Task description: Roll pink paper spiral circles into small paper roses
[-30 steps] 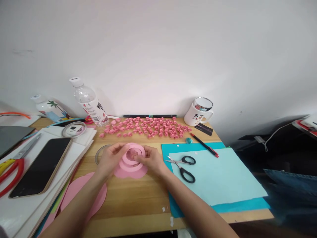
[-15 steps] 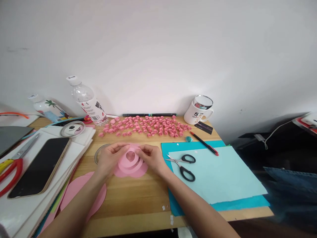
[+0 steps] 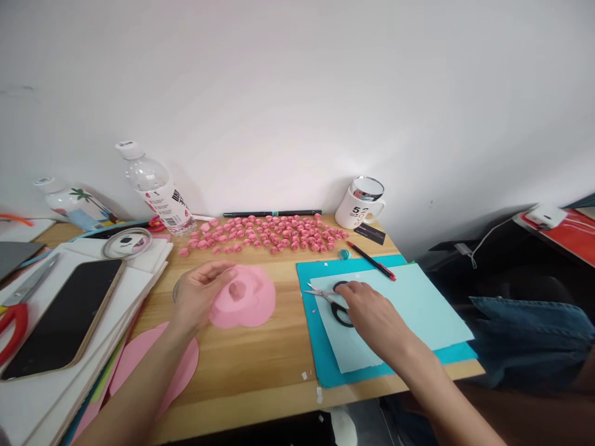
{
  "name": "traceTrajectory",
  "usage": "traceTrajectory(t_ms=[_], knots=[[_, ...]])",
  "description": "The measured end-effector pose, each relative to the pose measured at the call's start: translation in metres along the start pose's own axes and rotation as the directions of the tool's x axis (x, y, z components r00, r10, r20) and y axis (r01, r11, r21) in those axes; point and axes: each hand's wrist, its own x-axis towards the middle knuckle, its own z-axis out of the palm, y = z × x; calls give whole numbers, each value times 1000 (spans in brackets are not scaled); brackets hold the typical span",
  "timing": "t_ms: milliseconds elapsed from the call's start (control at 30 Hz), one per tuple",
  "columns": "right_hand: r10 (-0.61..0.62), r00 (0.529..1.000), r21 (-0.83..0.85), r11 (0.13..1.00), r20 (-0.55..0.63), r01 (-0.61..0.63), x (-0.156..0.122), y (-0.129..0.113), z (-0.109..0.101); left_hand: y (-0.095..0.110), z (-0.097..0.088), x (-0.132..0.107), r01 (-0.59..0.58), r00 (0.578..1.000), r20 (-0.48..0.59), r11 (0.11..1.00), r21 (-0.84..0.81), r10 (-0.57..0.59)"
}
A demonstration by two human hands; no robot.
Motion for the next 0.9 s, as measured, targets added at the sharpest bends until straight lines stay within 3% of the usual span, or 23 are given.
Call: traceTrajectory(t_ms=[100,200,267,333,400,500,567,633,767,900], knots=[[-40,999,-145,989,7,41,-13,5,20,3,1,-2,32,999,37,999,-18,-31],[-59,998,-156,986,-11,57,-17,4,24,5,1,-3,53,997,65,996,-66,-49],[-52,998,-51,997,-25,51,-16,3,20,5,1,-3,36,998,51,996,-86,-32],[-19,999,167,986,-28,24,-15,2,13,5,0,-3,11,999,50,996,-90,-6],[33,999,444,895,-3,-29,-11,0,6,5,1,-4,-5,998,70,996,-84,11],[46,995,822,561,91,-101,-3,-11,-1,6,1,-5,-6,995,98,997,-78,14],[-2,989,938,316,147,-139,4,-22,-4,7,1,-5,5,995,102,997,-78,3],[-45,987,972,190,152,-141,12,-36,-5,8,1,-5,16,996,88,996,-83,-9],[34,997,988,137,72,-76,33,-64,-7,10,1,-4,48,997,70,996,-79,-42],[2,1000,980,196,21,-21,52,-75,-10,11,0,-4,70,991,116,994,-80,-60]])
